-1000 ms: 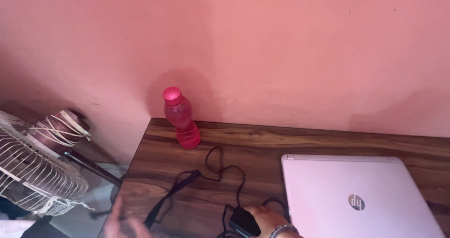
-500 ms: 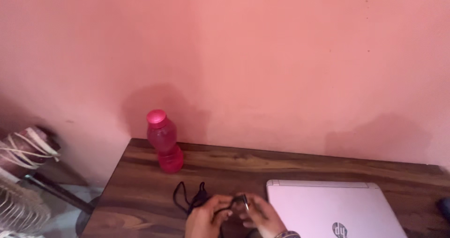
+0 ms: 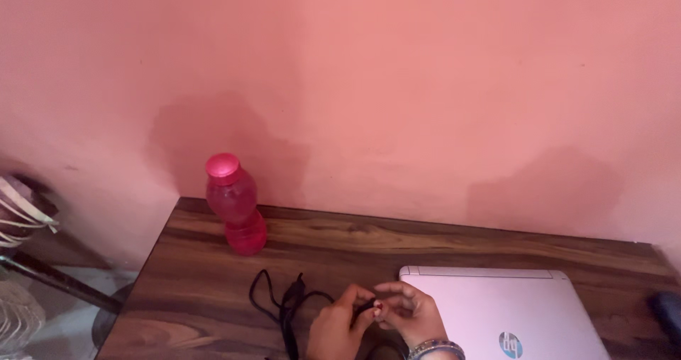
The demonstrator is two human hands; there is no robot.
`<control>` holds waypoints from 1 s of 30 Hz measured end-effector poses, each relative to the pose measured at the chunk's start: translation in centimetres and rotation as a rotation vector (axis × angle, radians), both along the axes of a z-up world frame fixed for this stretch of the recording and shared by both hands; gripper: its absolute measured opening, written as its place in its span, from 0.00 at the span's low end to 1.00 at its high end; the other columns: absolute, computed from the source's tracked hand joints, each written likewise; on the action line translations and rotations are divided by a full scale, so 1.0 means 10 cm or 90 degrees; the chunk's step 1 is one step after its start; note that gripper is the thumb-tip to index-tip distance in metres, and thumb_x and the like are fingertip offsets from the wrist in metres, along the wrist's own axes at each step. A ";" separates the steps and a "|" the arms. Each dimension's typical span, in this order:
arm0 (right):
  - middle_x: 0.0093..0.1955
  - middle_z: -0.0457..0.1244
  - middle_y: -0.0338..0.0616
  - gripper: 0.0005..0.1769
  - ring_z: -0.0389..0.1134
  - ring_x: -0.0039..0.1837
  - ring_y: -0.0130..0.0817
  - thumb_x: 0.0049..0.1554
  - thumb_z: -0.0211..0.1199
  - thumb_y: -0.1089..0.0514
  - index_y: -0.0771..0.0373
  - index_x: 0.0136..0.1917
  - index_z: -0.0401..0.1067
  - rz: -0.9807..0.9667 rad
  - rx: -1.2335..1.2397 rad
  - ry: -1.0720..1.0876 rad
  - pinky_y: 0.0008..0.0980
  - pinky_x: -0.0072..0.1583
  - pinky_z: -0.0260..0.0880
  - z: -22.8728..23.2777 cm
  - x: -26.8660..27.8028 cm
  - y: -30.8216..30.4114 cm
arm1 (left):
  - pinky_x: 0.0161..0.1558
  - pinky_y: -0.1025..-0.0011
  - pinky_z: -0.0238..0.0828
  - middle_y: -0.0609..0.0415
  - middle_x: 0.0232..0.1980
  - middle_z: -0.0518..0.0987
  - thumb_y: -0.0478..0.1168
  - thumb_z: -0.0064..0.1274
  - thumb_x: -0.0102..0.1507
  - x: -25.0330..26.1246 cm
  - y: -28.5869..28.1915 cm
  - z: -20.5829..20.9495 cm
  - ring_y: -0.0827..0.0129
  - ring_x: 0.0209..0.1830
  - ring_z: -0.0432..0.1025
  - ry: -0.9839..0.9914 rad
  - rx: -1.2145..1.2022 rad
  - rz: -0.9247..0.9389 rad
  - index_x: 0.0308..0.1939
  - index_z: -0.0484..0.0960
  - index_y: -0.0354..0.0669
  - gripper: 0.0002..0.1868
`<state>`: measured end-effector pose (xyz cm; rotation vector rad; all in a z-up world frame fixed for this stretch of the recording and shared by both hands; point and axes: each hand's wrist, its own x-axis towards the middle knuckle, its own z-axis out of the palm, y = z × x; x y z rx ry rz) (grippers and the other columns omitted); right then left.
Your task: The person organizes a desk by coiling a laptop charger cable and placing it beside a closed laptop. They then open a drawer, place keys and a small pouch inside, and close the drawer. The desk remains tidy with the laptop, mouse, and charger in place.
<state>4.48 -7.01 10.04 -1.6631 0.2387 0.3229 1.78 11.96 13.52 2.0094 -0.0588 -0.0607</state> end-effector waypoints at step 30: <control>0.75 0.57 0.26 0.51 0.58 0.75 0.38 0.37 0.83 0.51 0.34 0.72 0.67 0.260 -0.799 -0.107 0.37 0.73 0.61 0.01 0.58 -0.54 | 0.41 0.68 0.80 0.52 0.36 0.88 0.40 0.64 0.57 0.59 -1.12 -0.84 0.67 0.36 0.85 0.290 -0.270 0.458 0.40 0.90 0.49 0.08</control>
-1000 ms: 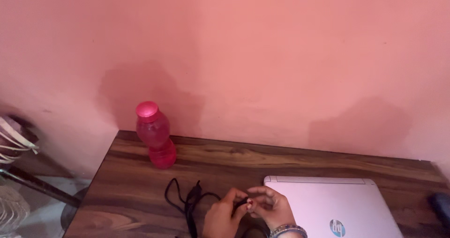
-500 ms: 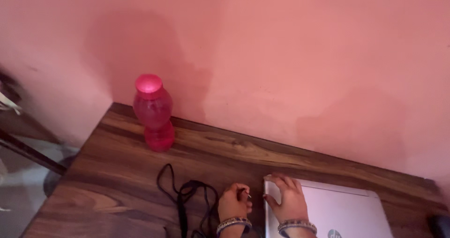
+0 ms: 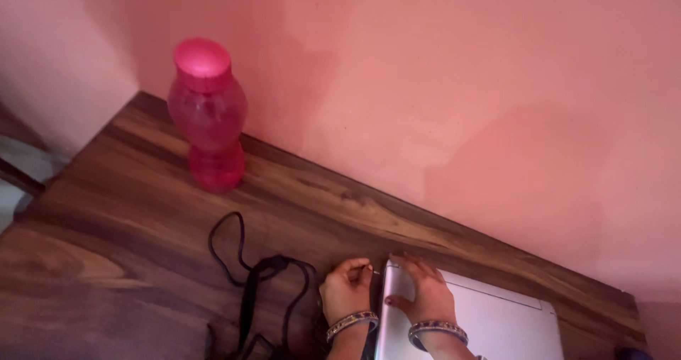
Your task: The person organizes a desk by coiling a laptop charger cable and placing it beside a closed laptop. They then open a drawer, place keys and a small pouch inside, and close the drawer. The desk remains tidy with the laptop, mouse, and charger in place.
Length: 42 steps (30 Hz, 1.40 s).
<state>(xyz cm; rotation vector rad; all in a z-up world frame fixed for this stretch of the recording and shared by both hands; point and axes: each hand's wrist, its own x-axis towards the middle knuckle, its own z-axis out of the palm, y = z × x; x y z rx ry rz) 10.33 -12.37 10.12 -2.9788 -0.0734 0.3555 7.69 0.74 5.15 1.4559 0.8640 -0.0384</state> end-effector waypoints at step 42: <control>0.61 0.66 0.33 0.49 0.65 0.65 0.44 0.32 0.81 0.63 0.39 0.66 0.71 0.007 0.031 -0.076 0.43 0.66 0.65 0.03 0.00 0.11 | 0.42 0.60 0.81 0.46 0.41 0.85 0.36 0.61 0.59 0.19 -0.32 -0.17 0.52 0.41 0.81 -0.002 0.418 -0.302 0.36 0.87 0.45 0.03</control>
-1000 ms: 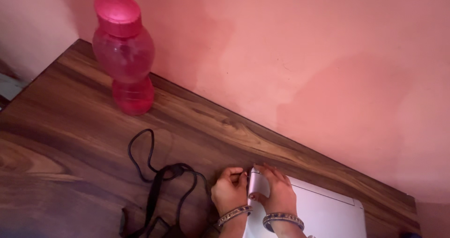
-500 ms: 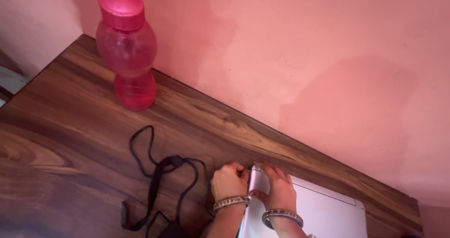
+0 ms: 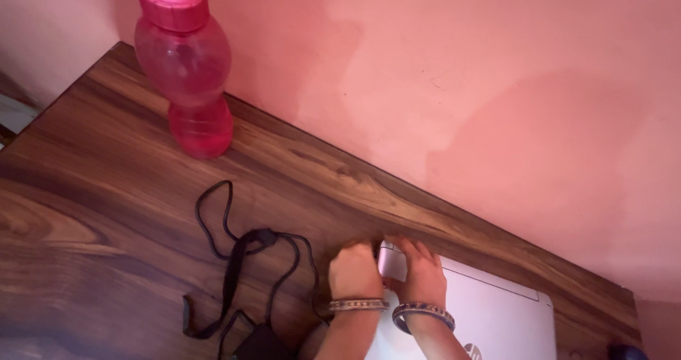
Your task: The person organizes a desk by coiling a laptop charger cable and placing it beside a closed laptop. They then open a drawer, place keys and a small pouch inside, and close the drawer. The desk remains tidy with the laptop, mouse, and charger in place.
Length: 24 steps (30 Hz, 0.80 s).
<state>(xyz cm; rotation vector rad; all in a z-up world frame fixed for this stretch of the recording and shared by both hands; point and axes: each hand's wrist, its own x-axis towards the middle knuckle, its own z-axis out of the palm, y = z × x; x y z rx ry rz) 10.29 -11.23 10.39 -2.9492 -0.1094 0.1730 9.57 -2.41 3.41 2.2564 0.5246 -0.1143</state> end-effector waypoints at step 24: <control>0.65 0.65 0.29 0.52 0.63 0.67 0.42 0.30 0.83 0.61 0.37 0.68 0.71 -0.069 -0.028 0.050 0.38 0.68 0.66 0.09 -0.02 0.10 | 0.47 0.59 0.79 0.47 0.40 0.85 0.35 0.63 0.56 -0.10 0.23 0.15 0.54 0.43 0.81 -0.009 -0.186 0.045 0.43 0.88 0.51 0.12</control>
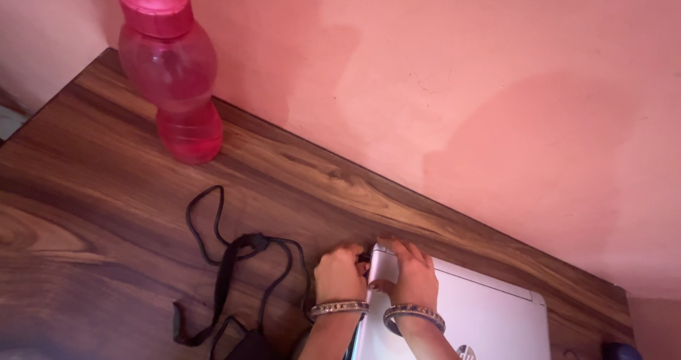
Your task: The person organizes a desk by coiling a laptop charger cable and placing it beside a closed laptop. They then open a drawer, place keys and a small pouch inside, and close the drawer. The desk remains tidy with the laptop, mouse, and charger in place.
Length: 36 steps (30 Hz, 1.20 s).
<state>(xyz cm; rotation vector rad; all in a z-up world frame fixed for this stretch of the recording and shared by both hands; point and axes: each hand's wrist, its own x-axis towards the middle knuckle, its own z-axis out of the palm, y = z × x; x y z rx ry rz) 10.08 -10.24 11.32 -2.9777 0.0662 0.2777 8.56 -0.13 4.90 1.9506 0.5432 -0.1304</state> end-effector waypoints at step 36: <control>0.64 0.63 0.23 0.52 0.59 0.69 0.39 0.29 0.84 0.60 0.33 0.66 0.71 -0.037 -0.002 0.060 0.39 0.68 0.67 0.15 0.06 0.08 | 0.44 0.66 0.78 0.59 0.31 0.79 0.37 0.50 0.56 0.28 0.24 -0.30 0.62 0.38 0.79 -0.418 0.362 -0.224 0.27 0.82 0.51 0.06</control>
